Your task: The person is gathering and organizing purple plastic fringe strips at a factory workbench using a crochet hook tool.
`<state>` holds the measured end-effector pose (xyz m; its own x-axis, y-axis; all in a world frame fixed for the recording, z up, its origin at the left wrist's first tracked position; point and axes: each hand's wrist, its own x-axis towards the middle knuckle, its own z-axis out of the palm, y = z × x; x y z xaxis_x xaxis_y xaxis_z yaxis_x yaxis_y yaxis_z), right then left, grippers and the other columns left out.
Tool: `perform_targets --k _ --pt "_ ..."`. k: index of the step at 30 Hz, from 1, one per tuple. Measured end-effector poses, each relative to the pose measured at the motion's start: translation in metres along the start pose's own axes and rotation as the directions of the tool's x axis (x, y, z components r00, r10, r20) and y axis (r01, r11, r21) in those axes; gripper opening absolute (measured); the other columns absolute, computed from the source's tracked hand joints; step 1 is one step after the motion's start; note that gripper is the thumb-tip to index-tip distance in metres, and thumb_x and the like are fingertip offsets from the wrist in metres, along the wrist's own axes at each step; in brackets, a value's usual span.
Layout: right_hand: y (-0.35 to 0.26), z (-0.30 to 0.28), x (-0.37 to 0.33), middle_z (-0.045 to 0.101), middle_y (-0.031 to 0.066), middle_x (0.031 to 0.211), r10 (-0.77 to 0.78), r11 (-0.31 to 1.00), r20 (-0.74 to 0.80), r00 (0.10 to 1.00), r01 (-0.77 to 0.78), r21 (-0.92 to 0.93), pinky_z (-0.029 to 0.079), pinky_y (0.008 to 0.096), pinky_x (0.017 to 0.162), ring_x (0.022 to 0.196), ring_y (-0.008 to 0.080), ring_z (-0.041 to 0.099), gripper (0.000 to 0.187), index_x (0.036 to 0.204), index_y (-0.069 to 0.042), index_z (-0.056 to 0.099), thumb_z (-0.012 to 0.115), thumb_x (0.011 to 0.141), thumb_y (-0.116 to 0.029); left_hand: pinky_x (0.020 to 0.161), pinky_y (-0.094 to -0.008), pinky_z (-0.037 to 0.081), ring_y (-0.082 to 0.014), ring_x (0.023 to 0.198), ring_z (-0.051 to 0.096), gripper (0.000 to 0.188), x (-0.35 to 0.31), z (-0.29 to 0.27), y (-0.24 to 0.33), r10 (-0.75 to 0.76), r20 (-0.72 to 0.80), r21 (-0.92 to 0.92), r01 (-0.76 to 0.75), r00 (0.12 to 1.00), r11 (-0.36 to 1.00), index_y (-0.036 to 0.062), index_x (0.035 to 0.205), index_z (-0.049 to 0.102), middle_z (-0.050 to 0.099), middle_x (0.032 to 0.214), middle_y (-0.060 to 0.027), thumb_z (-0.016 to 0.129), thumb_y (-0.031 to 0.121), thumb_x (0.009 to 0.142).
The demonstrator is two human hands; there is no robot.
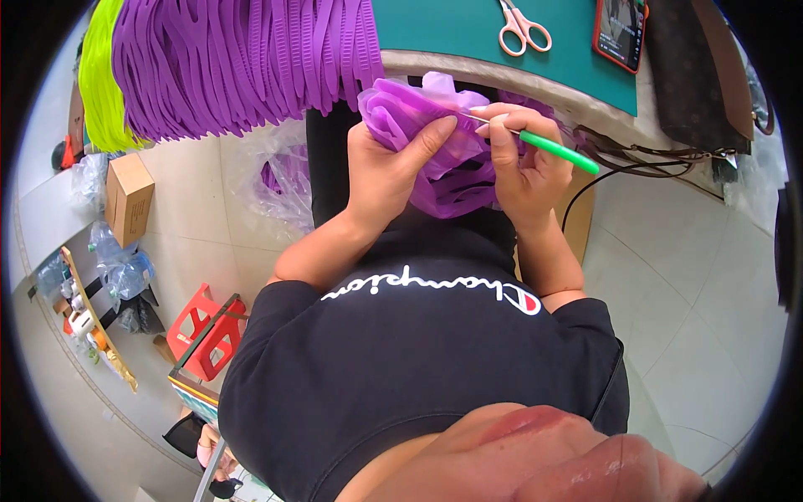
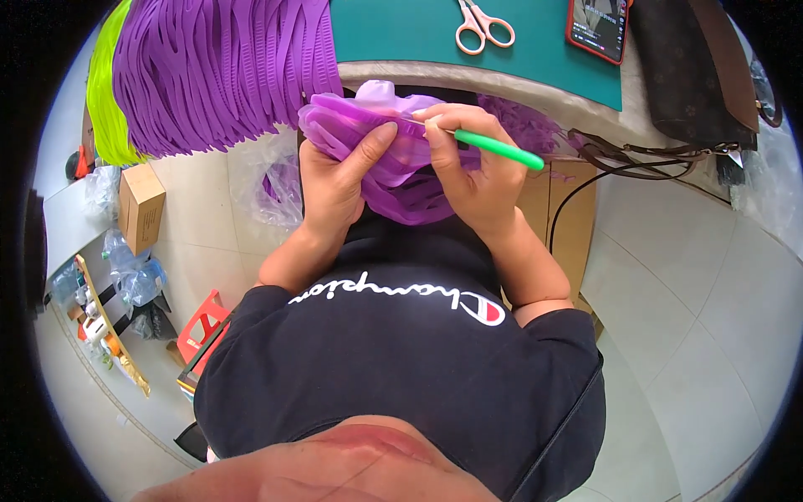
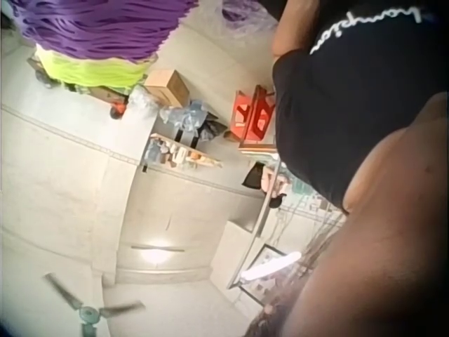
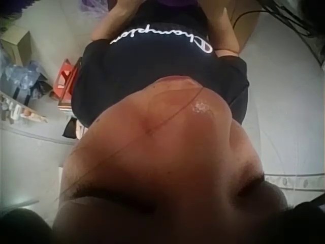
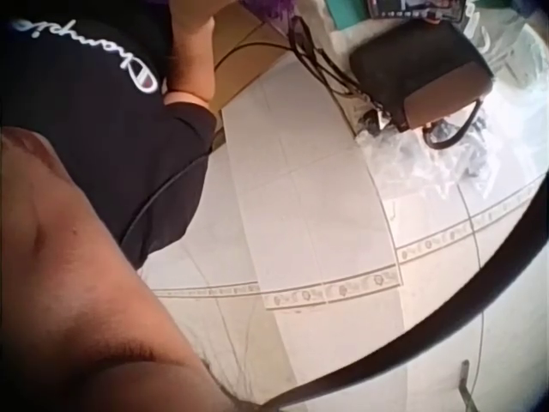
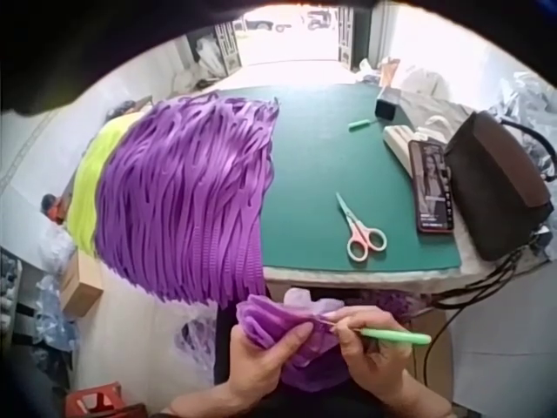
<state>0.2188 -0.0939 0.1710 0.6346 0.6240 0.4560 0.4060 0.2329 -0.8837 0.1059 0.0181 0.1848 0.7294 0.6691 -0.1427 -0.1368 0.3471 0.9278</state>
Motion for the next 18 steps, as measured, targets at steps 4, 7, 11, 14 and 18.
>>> perform_targets --k 4,7,11,14,18 --pt "-0.008 -0.004 0.001 0.066 0.0190 0.095 -0.038 0.996 0.071 0.997 0.044 -0.084 0.053 0.0276 0.073 0.079 0.0158 0.064 0.009 0.099 0.004 0.053 0.057 0.091 0.002 0.066 -0.0212 0.051 -0.0075 0.075 0.063 0.014 -0.001 -0.001 -0.006 0.067 -0.008 0.050 -0.067 0.998 0.997 -0.0022 0.099 0.069 0.070 0.086 -0.0043 0.069 0.005 0.086" --pt "-0.010 -0.006 -0.001 0.066 0.0190 0.095 -0.026 0.995 0.068 0.997 0.032 -0.093 0.053 0.0272 0.072 0.079 0.0161 0.065 0.010 0.099 0.004 0.053 0.057 0.090 0.003 0.066 -0.0209 0.050 -0.0071 0.075 0.063 0.014 -0.002 0.001 -0.005 0.083 -0.019 0.034 -0.082 0.996 0.996 -0.0019 0.098 0.069 0.070 0.085 -0.0038 0.069 0.005 0.086" --pt "-0.008 -0.006 0.002 0.067 0.0184 0.095 0.003 0.993 0.069 0.998 0.005 -0.118 0.053 0.0275 0.072 0.080 0.0177 0.066 0.009 0.098 0.005 0.055 0.058 0.090 0.003 0.065 -0.0209 0.050 -0.0071 0.074 0.063 0.014 -0.003 0.002 -0.006 0.113 -0.002 0.069 -0.113 0.994 0.991 -0.0018 0.098 0.069 0.070 0.085 -0.0034 0.070 0.006 0.086" --pt "-0.003 -0.010 0.011 0.068 0.0178 0.092 -0.212 0.933 0.122 0.970 0.238 -0.270 0.053 0.0284 0.074 0.081 0.0205 0.067 0.006 0.095 0.005 0.057 0.058 0.090 0.004 0.065 -0.0210 0.050 -0.0073 0.073 0.063 0.015 -0.003 -0.001 -0.007 0.100 -0.003 0.097 -0.100 0.995 0.990 -0.0019 0.097 0.068 0.069 0.084 -0.0026 0.070 0.006 0.085" --pt "0.009 -0.043 0.049 0.068 0.0161 0.080 -0.507 0.789 -0.090 0.857 0.420 -0.448 0.054 0.0285 0.070 0.077 0.0241 0.069 0.010 0.093 0.006 0.058 0.056 0.093 -0.004 0.065 -0.0228 0.049 -0.0076 0.072 0.061 0.011 -0.006 -0.005 -0.005 -0.112 0.043 -0.008 0.113 0.993 0.994 -0.0017 0.091 0.068 0.068 0.079 -0.0008 0.072 0.005 0.083"
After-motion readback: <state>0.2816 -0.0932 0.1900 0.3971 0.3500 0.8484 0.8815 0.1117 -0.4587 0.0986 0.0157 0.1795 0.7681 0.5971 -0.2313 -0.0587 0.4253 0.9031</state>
